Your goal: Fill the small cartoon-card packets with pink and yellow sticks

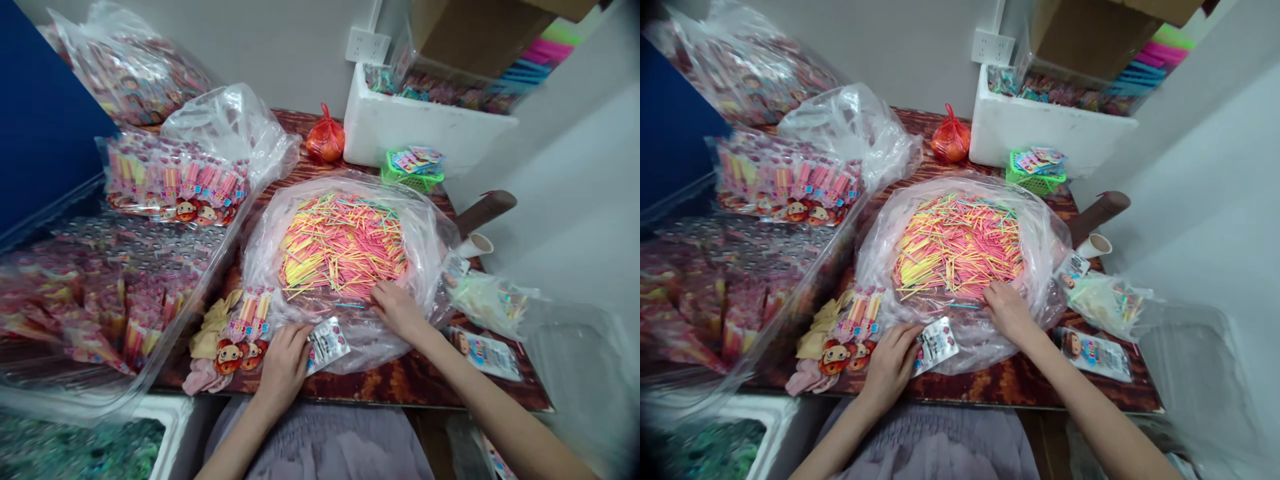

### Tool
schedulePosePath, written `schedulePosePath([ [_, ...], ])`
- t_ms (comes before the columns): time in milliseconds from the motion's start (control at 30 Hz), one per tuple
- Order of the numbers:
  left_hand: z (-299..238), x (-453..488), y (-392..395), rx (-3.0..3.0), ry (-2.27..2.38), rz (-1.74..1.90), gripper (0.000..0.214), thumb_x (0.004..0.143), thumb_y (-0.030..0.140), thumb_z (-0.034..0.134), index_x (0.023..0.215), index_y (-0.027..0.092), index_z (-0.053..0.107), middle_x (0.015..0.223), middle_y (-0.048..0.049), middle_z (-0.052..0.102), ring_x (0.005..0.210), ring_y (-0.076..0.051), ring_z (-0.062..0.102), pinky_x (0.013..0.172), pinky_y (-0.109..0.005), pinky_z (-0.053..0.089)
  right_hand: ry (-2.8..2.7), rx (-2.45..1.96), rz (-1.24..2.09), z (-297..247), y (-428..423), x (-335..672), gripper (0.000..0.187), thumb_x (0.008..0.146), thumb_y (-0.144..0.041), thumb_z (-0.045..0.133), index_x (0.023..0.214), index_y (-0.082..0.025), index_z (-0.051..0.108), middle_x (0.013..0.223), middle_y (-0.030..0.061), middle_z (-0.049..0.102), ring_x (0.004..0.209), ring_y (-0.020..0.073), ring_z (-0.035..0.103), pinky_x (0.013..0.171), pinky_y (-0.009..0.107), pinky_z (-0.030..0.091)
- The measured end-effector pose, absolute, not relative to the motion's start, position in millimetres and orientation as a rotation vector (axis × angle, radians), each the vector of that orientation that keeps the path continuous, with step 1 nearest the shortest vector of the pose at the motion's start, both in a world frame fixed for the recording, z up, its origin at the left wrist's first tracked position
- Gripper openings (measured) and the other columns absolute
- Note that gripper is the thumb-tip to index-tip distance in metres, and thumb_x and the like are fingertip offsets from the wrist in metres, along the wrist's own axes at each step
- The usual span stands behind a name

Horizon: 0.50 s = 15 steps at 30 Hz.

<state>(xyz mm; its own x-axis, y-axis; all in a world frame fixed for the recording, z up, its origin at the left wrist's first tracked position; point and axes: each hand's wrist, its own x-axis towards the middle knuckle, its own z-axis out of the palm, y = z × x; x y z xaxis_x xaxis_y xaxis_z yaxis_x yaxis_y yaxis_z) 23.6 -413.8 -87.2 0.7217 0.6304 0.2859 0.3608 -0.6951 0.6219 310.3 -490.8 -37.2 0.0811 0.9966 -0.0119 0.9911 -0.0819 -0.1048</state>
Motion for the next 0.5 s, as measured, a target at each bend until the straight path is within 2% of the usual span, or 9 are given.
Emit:
schedulePosePath([
  [267,-87.9,23.4,-412.9,2.389,0.756,0.660,0.027,0.094,0.018,0.047,0.119,0.019,0.056,0.111,-0.0106,0.063,0.102,-0.023,0.058,0.087,-0.040,0.050,-2.004,-2.278,0.053,-34.6,-479.0,286.1,0.024,0.083,-0.019,0.066,0.104,-0.015,0.056,0.103,0.0128,0.056,0.098,0.0279,0.049,0.082,0.037,0.042],
  [433,-84.2,23.4,-412.5,2.365,0.760,0.635,0.025,0.093,0.019,0.048,0.117,0.020,0.058,0.109,-0.0095,0.064,0.100,-0.023,0.059,0.087,-0.038,0.050,-2.118,-2.264,0.106,-39.6,-472.8,277.6,0.007,0.084,-0.015,0.060,0.090,-0.017,0.059,0.098,0.0111,0.058,0.093,0.0259,0.049,0.078,0.036,0.040],
  [500,-84.2,23.1,-412.5,2.361,0.760,0.634,0.025,0.093,0.019,0.048,0.117,0.020,0.058,0.109,-0.0094,0.064,0.100,-0.023,0.059,0.088,-0.039,0.050,-2.180,-2.263,0.114,-43.3,-474.6,275.5,0.006,0.084,-0.012,0.057,0.086,-0.017,0.060,0.095,0.0106,0.058,0.091,0.0250,0.049,0.077,0.035,0.039],
])
